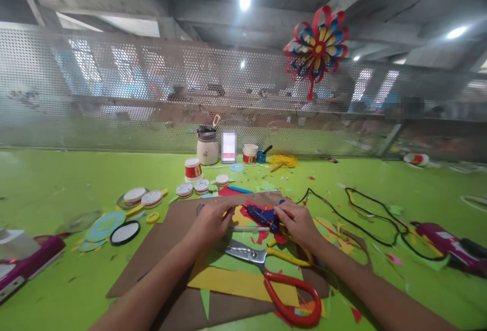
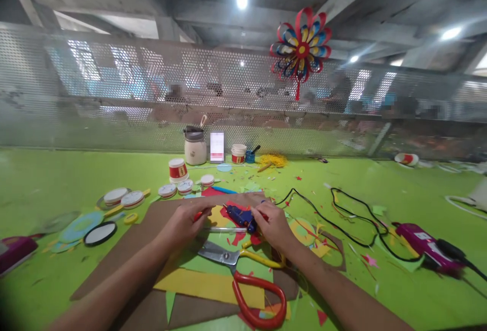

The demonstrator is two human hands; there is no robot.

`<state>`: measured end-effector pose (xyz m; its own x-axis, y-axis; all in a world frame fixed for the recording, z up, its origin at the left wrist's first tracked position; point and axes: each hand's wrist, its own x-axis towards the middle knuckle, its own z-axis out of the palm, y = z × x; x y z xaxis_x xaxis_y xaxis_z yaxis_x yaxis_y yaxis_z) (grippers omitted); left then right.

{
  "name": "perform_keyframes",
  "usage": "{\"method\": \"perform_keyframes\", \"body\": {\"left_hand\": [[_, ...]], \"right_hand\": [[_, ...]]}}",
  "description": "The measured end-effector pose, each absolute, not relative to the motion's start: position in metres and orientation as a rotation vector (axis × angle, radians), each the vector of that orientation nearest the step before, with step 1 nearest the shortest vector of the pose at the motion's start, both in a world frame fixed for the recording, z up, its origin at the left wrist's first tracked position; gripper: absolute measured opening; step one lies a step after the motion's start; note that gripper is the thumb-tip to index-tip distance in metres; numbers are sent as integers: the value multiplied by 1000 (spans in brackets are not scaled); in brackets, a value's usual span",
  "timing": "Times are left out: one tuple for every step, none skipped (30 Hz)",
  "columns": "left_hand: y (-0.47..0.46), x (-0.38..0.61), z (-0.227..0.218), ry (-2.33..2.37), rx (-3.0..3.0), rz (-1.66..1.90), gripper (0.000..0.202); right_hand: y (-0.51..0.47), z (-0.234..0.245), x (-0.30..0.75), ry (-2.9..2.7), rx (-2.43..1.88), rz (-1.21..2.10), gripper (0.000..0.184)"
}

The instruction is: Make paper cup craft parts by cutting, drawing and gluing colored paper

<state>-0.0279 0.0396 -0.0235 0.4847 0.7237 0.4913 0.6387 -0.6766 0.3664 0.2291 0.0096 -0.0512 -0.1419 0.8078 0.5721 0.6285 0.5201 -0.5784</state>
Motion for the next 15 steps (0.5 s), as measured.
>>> {"method": "perform_keyframes", "body": {"left_hand": [[39, -28, -22, 1186, 2596, 960, 27], [37, -27, -21, 1169, 2605, 964, 26], [36, -26, -19, 1145, 2615, 970, 27], [33, -26, -17, 1118, 2626, 979, 28], [31, -25, -15, 1092, 2637, 993, 29], [29, -24, -13, 1067, 2647, 1013, 30], [26, -23, -10, 1042, 2658, 1042, 31], [25, -22, -7, 1016, 2670, 1073, 31], [23, -22, -4, 983, 2686, 1107, 31], [23, -22, -2, 953, 2705, 1140, 31], [22, -22, 1, 925, 2727, 1166, 31], [20, -21, 4, 901, 2751, 1191, 30], [18, -21, 7, 880, 2775, 1221, 30], [13, -20, 10, 862, 2795, 1255, 29], [6, -19, 14, 822, 2815, 1295, 29]], "right_hand": [[10, -51, 229, -1854, -1188, 246, 34], [10, -51, 229, -1853, -1188, 244, 33], [9, -51, 230, -1853, -1187, 243, 33], [9, -51, 229, -1852, -1186, 241, 32], [9, -51, 229, -1851, -1186, 239, 32], [9, -51, 229, -1850, -1185, 235, 33], [9, -50, 228, -1849, -1184, 230, 33], [10, -50, 228, -1847, -1184, 224, 33], [10, -50, 227, -1843, -1184, 216, 34], [12, -50, 227, -1838, -1184, 207, 34], [13, -50, 227, -1831, -1186, 197, 34], [15, -50, 228, -1820, -1189, 184, 34], [17, -50, 229, -1808, -1194, 171, 34], [19, -50, 230, -1796, -1200, 159, 34], [20, -50, 232, -1785, -1205, 149, 34]]}}
